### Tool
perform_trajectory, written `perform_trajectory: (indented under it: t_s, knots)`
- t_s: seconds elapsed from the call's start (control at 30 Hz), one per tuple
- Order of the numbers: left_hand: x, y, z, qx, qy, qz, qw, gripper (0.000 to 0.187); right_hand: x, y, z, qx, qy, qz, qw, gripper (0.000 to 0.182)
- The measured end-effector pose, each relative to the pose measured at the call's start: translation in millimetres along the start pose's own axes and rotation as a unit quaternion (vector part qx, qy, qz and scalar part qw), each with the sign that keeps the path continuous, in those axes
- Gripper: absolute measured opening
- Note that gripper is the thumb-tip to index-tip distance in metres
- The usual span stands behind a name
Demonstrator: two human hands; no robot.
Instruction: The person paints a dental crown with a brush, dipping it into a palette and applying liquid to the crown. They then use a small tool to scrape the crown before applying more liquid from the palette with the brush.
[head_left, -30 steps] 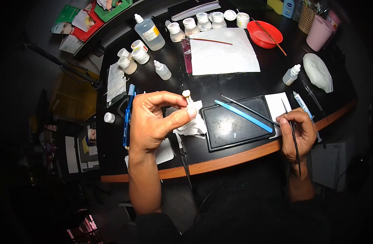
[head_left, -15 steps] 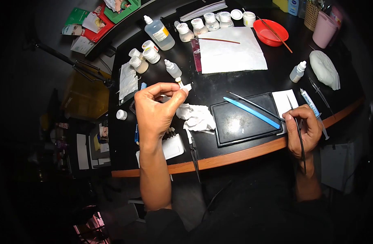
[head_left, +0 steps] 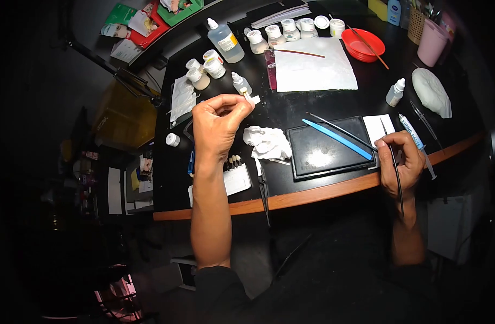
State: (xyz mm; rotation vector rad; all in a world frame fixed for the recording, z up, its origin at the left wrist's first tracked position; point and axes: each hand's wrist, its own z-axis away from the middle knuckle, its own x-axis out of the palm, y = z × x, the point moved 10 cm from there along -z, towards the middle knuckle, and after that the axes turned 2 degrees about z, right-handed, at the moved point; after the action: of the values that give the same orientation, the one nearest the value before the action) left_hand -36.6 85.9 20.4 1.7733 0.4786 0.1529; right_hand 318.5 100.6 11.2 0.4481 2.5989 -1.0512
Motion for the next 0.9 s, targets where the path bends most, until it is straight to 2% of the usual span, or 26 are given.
perform_trajectory:
  t_s: [0.4,0.9]
  knots:
    - [4.8,11.9,2.0,0.032,-0.024,0.015,0.999,0.016,4.0,-5.6,-0.1,0.017,-0.022,0.042,0.999,0.007]
    - [5.8,17.9,3.9,0.038,-0.030,0.015,0.999,0.013,5.3,0.2,2.8,0.025,-0.011,0.034,0.999,0.007]
